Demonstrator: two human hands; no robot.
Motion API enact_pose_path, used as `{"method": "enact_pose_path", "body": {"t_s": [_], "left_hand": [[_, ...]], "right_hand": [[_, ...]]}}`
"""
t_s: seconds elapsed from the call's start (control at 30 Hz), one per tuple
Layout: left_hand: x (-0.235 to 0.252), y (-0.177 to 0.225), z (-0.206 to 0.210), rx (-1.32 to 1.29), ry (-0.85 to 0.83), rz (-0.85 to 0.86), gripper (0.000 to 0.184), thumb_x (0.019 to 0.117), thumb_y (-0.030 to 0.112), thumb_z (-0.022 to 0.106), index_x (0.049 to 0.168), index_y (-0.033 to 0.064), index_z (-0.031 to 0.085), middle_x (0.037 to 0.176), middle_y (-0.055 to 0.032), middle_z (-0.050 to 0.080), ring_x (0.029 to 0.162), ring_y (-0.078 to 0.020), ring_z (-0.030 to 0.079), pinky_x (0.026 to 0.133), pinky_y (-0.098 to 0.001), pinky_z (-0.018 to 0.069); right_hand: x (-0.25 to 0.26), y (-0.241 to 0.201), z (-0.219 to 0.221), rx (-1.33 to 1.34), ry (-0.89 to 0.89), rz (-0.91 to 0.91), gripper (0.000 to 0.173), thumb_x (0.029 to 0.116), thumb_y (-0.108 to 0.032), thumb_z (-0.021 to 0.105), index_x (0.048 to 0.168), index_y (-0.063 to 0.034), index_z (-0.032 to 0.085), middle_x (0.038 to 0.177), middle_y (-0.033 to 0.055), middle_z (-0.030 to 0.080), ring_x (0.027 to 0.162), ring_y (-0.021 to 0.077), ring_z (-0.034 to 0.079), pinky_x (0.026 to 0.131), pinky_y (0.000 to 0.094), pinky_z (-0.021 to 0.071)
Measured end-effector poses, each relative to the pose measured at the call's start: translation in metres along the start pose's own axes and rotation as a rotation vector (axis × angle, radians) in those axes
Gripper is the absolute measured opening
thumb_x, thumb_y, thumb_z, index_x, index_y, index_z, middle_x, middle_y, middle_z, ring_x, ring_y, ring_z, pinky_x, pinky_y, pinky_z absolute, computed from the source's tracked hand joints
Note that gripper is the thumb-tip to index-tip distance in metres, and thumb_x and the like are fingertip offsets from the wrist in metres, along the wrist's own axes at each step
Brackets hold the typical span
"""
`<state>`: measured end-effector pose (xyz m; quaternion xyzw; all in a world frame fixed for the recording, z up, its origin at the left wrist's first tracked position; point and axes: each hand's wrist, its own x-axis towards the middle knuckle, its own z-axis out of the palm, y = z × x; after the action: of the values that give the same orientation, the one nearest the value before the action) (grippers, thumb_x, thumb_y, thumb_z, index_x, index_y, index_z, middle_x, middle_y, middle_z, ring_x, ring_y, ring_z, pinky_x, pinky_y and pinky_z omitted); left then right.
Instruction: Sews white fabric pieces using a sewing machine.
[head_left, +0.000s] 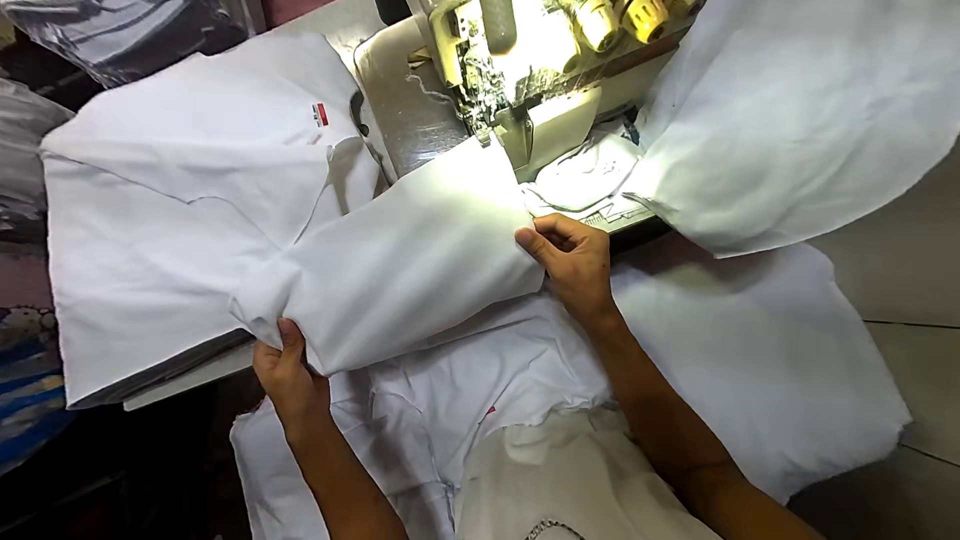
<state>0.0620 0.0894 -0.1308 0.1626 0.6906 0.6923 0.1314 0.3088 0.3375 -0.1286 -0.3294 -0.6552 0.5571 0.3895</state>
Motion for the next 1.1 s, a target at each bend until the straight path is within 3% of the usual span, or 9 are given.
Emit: {"method": "enact_pose_path", "body": {"t_s": [0.53,0.83,0.87,0.93,1.0,1.07,1.1], "left_hand": [[0.025,0.019,0.008,-0.010,-0.041,0.088,0.017,0.1073,0.009,0.043,0.114,0.0107,0.059,0.094,0.0068,0.071,0.088,-0.0039,0.070,0.084,-0.0256,0.0595],[0.054,0.031,0.000,-0.004,-0.065,0.237,0.016,0.1072,0.022,0.053,0.120,0.0166,0.061,0.105,0.0069,0.070,0.098,-0.0079,0.069,0.092,-0.0318,0.0574],[0.052,0.032,-0.003,0.007,-0.090,0.235,0.021,0.1062,0.027,0.055,0.123,0.0169,0.059,0.109,0.0070,0.069,0.101,-0.0078,0.068,0.094,-0.0319,0.0566],[0.039,0.031,-0.013,0.129,-0.177,0.179,0.057,0.0984,0.044,0.066,0.140,0.0109,0.046,0.124,0.0056,0.064,0.114,-0.0059,0.063,0.101,-0.0300,0.0533],[0.017,0.027,-0.020,0.296,-0.241,0.087,0.087,0.0885,0.039,0.076,0.148,-0.0046,0.030,0.133,-0.0036,0.058,0.119,-0.0041,0.060,0.101,-0.0243,0.0528],[-0.008,0.020,-0.019,0.424,-0.218,-0.027,0.091,0.0817,0.024,0.082,0.148,-0.0104,0.030,0.133,-0.0129,0.059,0.116,-0.0072,0.063,0.099,-0.0246,0.0547],[-0.019,0.017,-0.017,0.492,-0.166,-0.055,0.078,0.0822,0.022,0.081,0.141,-0.0107,0.041,0.123,-0.0120,0.065,0.109,-0.0060,0.066,0.094,-0.0240,0.0568]], "right_hand": [[0.007,-0.002,0.003,-0.001,0.014,-0.011,0.010,0.0950,-0.014,0.074,0.102,-0.0056,0.074,0.084,-0.0001,0.072,0.067,0.0040,0.066,0.059,0.0186,0.0556],[0.013,-0.012,0.005,-0.070,0.011,-0.017,0.010,0.0967,-0.017,0.073,0.102,-0.0078,0.074,0.081,-0.0006,0.071,0.062,0.0031,0.063,0.053,0.0181,0.0521],[0.013,-0.013,0.005,-0.074,0.010,-0.010,0.011,0.0970,-0.017,0.073,0.103,-0.0081,0.074,0.081,-0.0005,0.071,0.062,0.0033,0.063,0.053,0.0182,0.0520],[0.012,-0.015,0.004,-0.086,0.005,-0.002,0.011,0.0976,-0.016,0.072,0.104,-0.0078,0.074,0.084,-0.0003,0.072,0.066,0.0032,0.065,0.057,0.0184,0.0545],[0.009,-0.016,0.004,-0.092,0.006,0.010,0.011,0.0980,-0.015,0.071,0.104,-0.0071,0.073,0.086,-0.0002,0.072,0.070,0.0027,0.066,0.062,0.0181,0.0557],[0.006,-0.016,0.004,-0.092,0.011,0.025,0.011,0.0977,-0.015,0.071,0.104,-0.0072,0.073,0.087,0.0002,0.072,0.071,0.0034,0.067,0.062,0.0185,0.0561],[0.003,-0.017,0.003,-0.092,0.012,0.036,0.011,0.0973,-0.016,0.072,0.105,-0.0076,0.073,0.087,0.0004,0.073,0.070,0.0042,0.067,0.062,0.0189,0.0565]]}}
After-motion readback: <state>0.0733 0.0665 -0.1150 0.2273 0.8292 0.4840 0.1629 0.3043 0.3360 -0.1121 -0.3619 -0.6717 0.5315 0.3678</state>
